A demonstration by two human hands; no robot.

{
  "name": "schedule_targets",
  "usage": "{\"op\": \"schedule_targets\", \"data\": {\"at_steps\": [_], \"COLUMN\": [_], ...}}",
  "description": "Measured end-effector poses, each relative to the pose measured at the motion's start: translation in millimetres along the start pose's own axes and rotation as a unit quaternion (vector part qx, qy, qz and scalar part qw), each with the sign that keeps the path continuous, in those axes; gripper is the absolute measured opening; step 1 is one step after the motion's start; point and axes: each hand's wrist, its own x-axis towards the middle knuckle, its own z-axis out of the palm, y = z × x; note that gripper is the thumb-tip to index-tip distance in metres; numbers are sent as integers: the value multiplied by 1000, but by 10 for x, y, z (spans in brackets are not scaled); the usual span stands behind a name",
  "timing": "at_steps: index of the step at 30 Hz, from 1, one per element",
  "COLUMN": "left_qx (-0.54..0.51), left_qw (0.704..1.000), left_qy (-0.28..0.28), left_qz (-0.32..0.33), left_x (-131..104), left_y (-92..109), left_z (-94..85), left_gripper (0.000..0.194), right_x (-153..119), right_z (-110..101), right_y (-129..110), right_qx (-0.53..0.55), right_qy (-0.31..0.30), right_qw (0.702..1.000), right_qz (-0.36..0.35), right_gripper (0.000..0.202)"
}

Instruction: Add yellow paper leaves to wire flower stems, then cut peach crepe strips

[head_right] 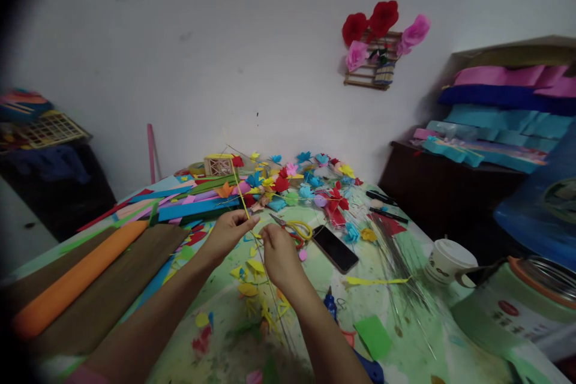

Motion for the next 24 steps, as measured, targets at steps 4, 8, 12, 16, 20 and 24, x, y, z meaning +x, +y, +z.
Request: {"op": "schedule_targets", "data": {"at_steps": [4, 8, 12, 16, 20, 24], "left_qx": [-1, 4, -3, -41, -162, -269], "left_qw": [1000, 1000, 1000, 999, 984, 960], "left_qy": [-8, -10, -15, -11, -30, -13], "left_qz": [-15, -17, -14, -26, -74, -75], "left_x": [0, 2, 14, 8, -11, 15], "left_y": [-1, 7, 3, 12, 75, 142], "left_z": [6, 13, 17, 30, 13, -115], "left_gripper": [39, 41, 42, 42, 40, 35], "right_x": [10, 30, 35, 19, 9, 2], "right_z": [14, 5, 28, 49, 4, -62], "right_y": [11, -8, -16, -37, -96, -143], "right_qx": [36, 52, 67, 82, 80, 43], "right_qy": [-10, 13, -6, -3, 26, 54], "right_qw": [999, 998, 997, 994, 993, 996], "right_qz": [14, 19, 50, 74, 78, 60], "right_gripper": [19, 26, 32, 22, 24, 26]}}
